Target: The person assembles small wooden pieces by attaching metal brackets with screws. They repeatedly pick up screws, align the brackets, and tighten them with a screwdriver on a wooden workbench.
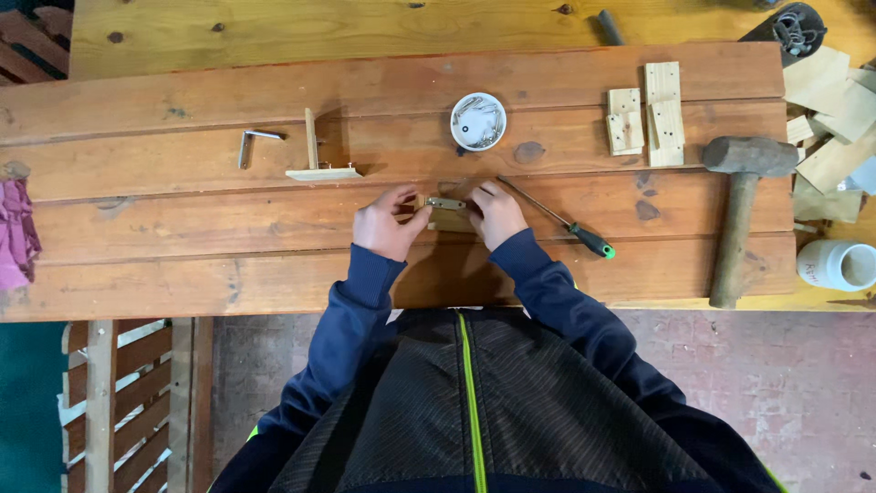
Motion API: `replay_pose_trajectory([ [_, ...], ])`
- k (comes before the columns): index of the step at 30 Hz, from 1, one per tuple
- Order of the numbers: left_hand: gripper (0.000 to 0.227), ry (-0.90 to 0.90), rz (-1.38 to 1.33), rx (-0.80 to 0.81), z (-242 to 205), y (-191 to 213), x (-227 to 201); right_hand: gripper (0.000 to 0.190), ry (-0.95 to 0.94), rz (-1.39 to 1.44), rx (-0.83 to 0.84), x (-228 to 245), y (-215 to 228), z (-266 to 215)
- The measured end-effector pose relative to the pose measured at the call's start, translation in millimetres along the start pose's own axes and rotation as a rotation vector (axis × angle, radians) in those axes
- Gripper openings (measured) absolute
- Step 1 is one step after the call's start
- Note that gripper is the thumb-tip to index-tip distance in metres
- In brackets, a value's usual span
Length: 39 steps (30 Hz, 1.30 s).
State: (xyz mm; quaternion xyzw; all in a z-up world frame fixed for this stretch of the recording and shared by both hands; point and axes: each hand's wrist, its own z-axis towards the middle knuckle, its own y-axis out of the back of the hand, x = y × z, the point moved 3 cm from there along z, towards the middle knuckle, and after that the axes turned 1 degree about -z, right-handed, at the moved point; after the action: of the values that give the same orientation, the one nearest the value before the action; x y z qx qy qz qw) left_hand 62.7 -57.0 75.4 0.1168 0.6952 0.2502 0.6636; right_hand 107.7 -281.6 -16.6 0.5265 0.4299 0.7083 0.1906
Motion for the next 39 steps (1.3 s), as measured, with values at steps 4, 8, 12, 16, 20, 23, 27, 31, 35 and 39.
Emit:
replay_pose_trajectory([
  [4,0.047,-0.095,0.027,-0.035,-10,9,-31,0.016,-0.073,0.089,-0.06,18,15,-2],
  [8,0.09,-0.157,-0.035,0.307,-13,13,-14,0.018,-0.045,0.187,-0.155,12,10,-3],
  [12,0.088,-0.26,-0.072,0.446,-9,-9,40,0.01,0.034,0.059,-0.231,9,-2,-8],
  [16,0.069,-0.308,-0.066,0.29,-2,-23,56,0.008,0.06,0.038,-0.256,13,2,-10],
  [20,0.072,-0.322,-0.059,0.232,2,-35,73,0.014,0.054,0.115,-0.272,18,11,-6],
  [23,0.072,-0.276,-0.057,0.217,2,-39,82,0.014,0.056,0.149,-0.279,19,13,-7],
  [27,0.064,-0.197,-0.04,0.197,3,-39,81,0.015,0.095,0.143,-0.287,26,19,-4],
  [31,0.064,-0.19,-0.1,0.205,5,-40,78,0.016,0.104,0.124,-0.299,30,22,-4],
  [35,0.06,-0.276,-0.079,0.163,3,-38,74,0.021,0.098,0.094,-0.337,26,18,-5],
  [39,0.062,-0.256,-0.085,0.134,1,-37,72,0.021,0.074,0.093,-0.331,25,13,-5],
])
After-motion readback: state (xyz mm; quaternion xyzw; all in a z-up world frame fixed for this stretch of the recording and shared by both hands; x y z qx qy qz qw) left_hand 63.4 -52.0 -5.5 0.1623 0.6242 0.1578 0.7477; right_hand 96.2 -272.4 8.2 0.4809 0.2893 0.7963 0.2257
